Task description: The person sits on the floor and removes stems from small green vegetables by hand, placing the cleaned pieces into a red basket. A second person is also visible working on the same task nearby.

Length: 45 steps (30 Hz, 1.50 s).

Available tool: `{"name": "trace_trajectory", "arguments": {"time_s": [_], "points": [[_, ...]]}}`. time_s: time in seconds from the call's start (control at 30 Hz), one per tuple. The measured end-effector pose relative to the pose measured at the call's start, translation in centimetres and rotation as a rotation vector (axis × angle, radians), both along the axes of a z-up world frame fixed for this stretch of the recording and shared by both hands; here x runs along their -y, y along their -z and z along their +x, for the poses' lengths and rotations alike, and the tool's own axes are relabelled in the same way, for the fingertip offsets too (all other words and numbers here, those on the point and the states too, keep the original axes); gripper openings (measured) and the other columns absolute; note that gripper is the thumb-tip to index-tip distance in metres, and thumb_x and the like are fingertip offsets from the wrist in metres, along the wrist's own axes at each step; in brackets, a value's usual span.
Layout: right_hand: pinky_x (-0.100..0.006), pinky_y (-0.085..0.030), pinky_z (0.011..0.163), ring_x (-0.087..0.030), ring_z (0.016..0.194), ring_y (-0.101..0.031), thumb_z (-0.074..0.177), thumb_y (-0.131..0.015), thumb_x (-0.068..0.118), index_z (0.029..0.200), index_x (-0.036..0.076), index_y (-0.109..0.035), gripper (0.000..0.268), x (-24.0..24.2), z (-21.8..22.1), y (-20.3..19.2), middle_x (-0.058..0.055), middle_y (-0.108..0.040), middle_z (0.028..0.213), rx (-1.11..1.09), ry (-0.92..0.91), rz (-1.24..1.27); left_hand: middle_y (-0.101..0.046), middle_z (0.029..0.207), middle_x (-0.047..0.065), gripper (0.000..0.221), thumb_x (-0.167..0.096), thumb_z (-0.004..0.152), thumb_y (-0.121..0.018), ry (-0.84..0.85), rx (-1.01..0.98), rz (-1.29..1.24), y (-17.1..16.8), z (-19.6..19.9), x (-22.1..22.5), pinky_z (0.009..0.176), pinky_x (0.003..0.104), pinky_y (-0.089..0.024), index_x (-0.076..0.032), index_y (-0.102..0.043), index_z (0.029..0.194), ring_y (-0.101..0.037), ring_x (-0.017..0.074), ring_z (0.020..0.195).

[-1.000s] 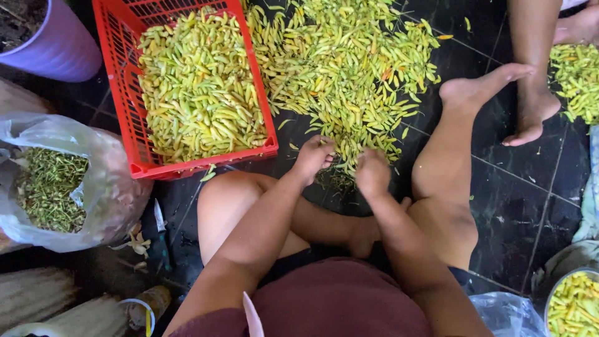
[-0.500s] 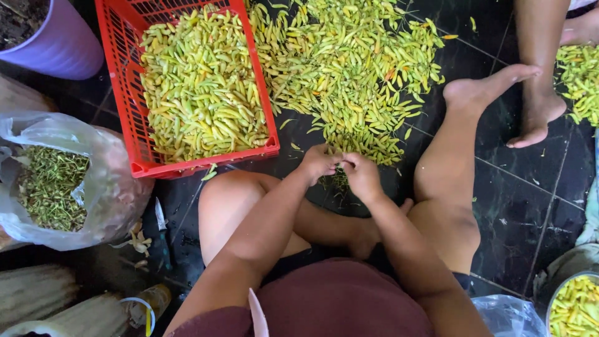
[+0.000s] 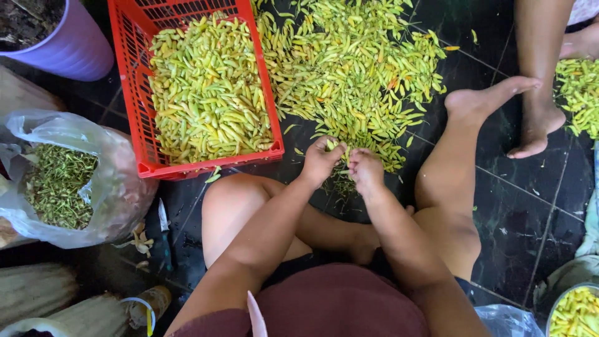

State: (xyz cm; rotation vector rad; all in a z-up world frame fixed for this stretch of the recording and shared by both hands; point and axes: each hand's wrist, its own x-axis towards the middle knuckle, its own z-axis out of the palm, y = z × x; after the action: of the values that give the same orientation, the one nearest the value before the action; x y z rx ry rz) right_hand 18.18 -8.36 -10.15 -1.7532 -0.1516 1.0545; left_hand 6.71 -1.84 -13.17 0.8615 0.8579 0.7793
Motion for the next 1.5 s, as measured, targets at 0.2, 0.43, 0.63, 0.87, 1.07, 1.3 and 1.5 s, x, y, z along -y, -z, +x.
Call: {"name": "trace_trajectory", "arguments": {"time_s": [0.2,0.43,0.63,0.87,1.07,1.3,1.5], "points": [[-0.056,-0.058,0.080,-0.042,0.102,-0.066,0.110,-0.053,0.029,0.132,-0.008,-0.057,0.043,-0.5,5.0,0.0,-0.026,-0.061,0.115,0.882,-0.604,-0.342,-0.062,0.093,0.012,0.027,-0.014,0.094,-0.066,-0.036,0.124,-0.387,-3.3,-1.4,-1.5,0.091,0.039,-0.063,-0.001,-0.055,0.115,-0.070,0.0175,0.089],[-0.043,-0.057,0.060,-0.032,0.083,-0.072,0.103,-0.058,0.030,0.113,0.006,-0.074,0.030,-1.0,5.0,-0.7,-0.013,-0.071,0.089,0.811,-0.646,-0.389,-0.060,0.104,0.016,0.036,-0.006,0.082,-0.073,0.073,0.022,-0.345,-2.2,-1.7,-1.9,0.091,0.047,-0.063,-0.003,-0.058,0.115,-0.069,0.0273,0.095],[-0.010,-0.037,0.042,-0.008,0.066,-0.061,0.097,-0.068,0.022,0.102,0.005,-0.062,0.019,-0.5,1.5,-6.1,0.000,-0.059,0.082,0.027,-0.305,-0.044,-0.063,0.111,0.025,0.061,-0.028,0.076,-0.094,0.297,-0.254,-0.129,-0.5,-1.1,-0.6,0.078,0.042,-0.067,0.000,-0.068,0.123,-0.073,0.0308,0.096],[-0.041,-0.058,0.066,-0.032,0.081,-0.071,0.092,-0.067,0.014,0.090,0.010,-0.076,0.010,0.6,1.4,-3.5,-0.012,-0.071,0.081,1.000,-0.664,0.050,-0.065,0.111,0.031,0.061,-0.025,0.089,-0.083,0.492,-0.375,-0.057,4.6,-0.4,-0.1,0.074,0.043,-0.069,0.011,-0.060,0.134,-0.073,0.0363,0.090],[-0.045,-0.060,0.061,-0.035,0.078,-0.069,0.102,-0.060,0.017,0.100,-0.001,-0.065,0.019,0.4,3.8,-0.8,-0.020,-0.059,0.089,1.090,-0.849,-0.319,-0.060,0.121,0.031,0.070,-0.017,0.087,-0.082,0.323,-0.197,-0.289,-2.3,-1.7,-0.9,0.084,0.053,-0.064,0.012,-0.051,0.142,-0.070,0.0394,0.100],[-0.054,-0.058,0.071,-0.045,0.082,-0.069,0.103,-0.055,0.025,0.115,-0.002,-0.066,0.032,1.1,4.1,-0.7,-0.023,-0.063,0.091,0.907,-0.761,-0.320,-0.063,0.106,0.023,0.052,-0.012,0.083,-0.086,0.219,-0.178,-0.313,-0.9,-2.4,-2.1,0.086,0.047,-0.065,0.009,-0.059,0.122,-0.072,0.0315,0.095],[-0.045,-0.057,0.081,-0.031,0.095,-0.072,0.093,-0.075,0.035,0.115,0.009,-0.075,0.034,0.3,1.0,-3.7,-0.014,-0.076,0.098,0.654,-0.695,-0.148,-0.061,0.120,0.026,0.072,-0.026,0.081,-0.093,0.257,-0.182,-0.267,-2.2,-1.9,-0.8,0.090,0.048,-0.064,0.008,-0.057,0.133,-0.070,0.0338,0.106]]}}
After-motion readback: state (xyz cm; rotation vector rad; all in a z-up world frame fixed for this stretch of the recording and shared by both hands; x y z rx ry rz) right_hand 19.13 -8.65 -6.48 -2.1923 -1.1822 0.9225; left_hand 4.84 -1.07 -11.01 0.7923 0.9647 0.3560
